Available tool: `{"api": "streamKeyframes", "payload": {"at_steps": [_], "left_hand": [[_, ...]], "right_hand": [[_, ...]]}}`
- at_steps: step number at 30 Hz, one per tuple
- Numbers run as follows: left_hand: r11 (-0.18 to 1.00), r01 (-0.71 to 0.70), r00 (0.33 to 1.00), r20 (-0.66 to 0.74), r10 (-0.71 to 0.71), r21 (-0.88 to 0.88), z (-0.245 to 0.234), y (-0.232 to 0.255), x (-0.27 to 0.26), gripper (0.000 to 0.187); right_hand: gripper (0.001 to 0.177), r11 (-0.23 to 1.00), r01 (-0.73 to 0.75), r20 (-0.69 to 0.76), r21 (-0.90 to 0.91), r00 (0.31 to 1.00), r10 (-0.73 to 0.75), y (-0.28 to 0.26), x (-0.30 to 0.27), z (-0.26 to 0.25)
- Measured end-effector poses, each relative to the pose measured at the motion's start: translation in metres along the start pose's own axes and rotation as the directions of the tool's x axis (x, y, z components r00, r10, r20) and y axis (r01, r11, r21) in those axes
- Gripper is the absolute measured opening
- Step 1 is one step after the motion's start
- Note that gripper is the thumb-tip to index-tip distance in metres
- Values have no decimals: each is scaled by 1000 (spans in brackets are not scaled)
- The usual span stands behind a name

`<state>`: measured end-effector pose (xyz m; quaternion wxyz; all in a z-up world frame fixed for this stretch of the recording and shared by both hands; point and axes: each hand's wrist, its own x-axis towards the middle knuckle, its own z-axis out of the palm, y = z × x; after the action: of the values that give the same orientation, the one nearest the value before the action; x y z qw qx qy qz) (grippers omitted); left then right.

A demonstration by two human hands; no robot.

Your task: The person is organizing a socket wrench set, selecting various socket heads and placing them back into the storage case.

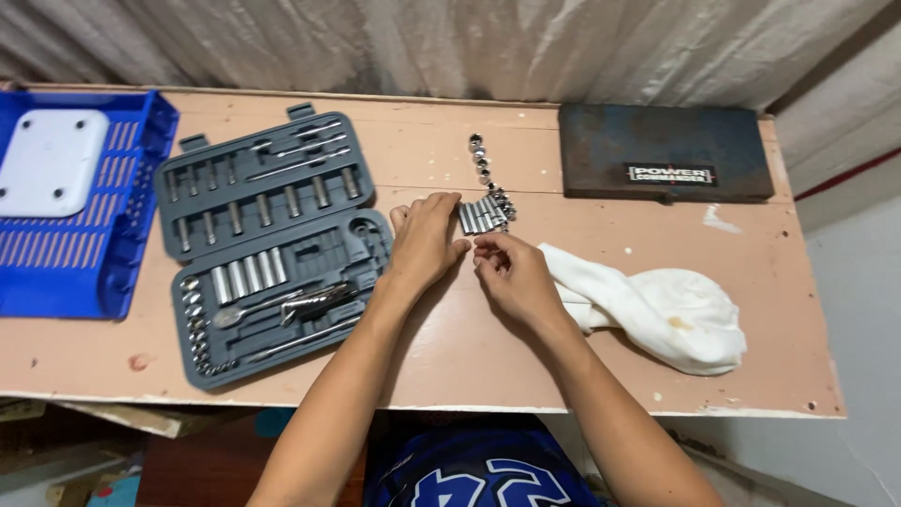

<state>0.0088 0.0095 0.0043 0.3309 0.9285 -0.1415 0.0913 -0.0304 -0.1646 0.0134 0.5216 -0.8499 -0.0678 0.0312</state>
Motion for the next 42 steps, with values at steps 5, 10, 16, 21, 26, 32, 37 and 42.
{"api": "streamKeyframes", "payload": {"at_steps": [5,10,16,21,26,32,37,42], "left_hand": [[999,33,999,7,-33,-3,11,3,4,65],[994,43,993,-103,-53,-97,-7,13,-1,63],[700,308,948,146,-282,-645,-46,30,-22,63],[719,34,997,-23,-70,-694,-66,30,-41,69],[701,-9,996,-69,-58,-714,-73,19,-55,47],[714,3,984,-127,-128,-700,-89,18,-69,32],[726,8,974,-158,-160,-688,-97,13,-80,31],[677,-8,950,-217,-225,-736,-101,12,-89,25]], "right_hand": [[25,999,5,-2,44,1000,-5,13,0,-9],[22,997,-38,20,60,999,37,8,6,-8],[21,762,-217,228,611,969,93,11,16,9],[16,684,-174,270,708,962,-34,1,18,12],[15,667,-143,292,731,949,-116,-15,15,21],[13,685,-78,286,725,938,-197,-21,15,36],[12,678,-36,292,734,918,-267,-20,18,51],[10,660,-77,365,747,878,-311,-29,15,60]]}}
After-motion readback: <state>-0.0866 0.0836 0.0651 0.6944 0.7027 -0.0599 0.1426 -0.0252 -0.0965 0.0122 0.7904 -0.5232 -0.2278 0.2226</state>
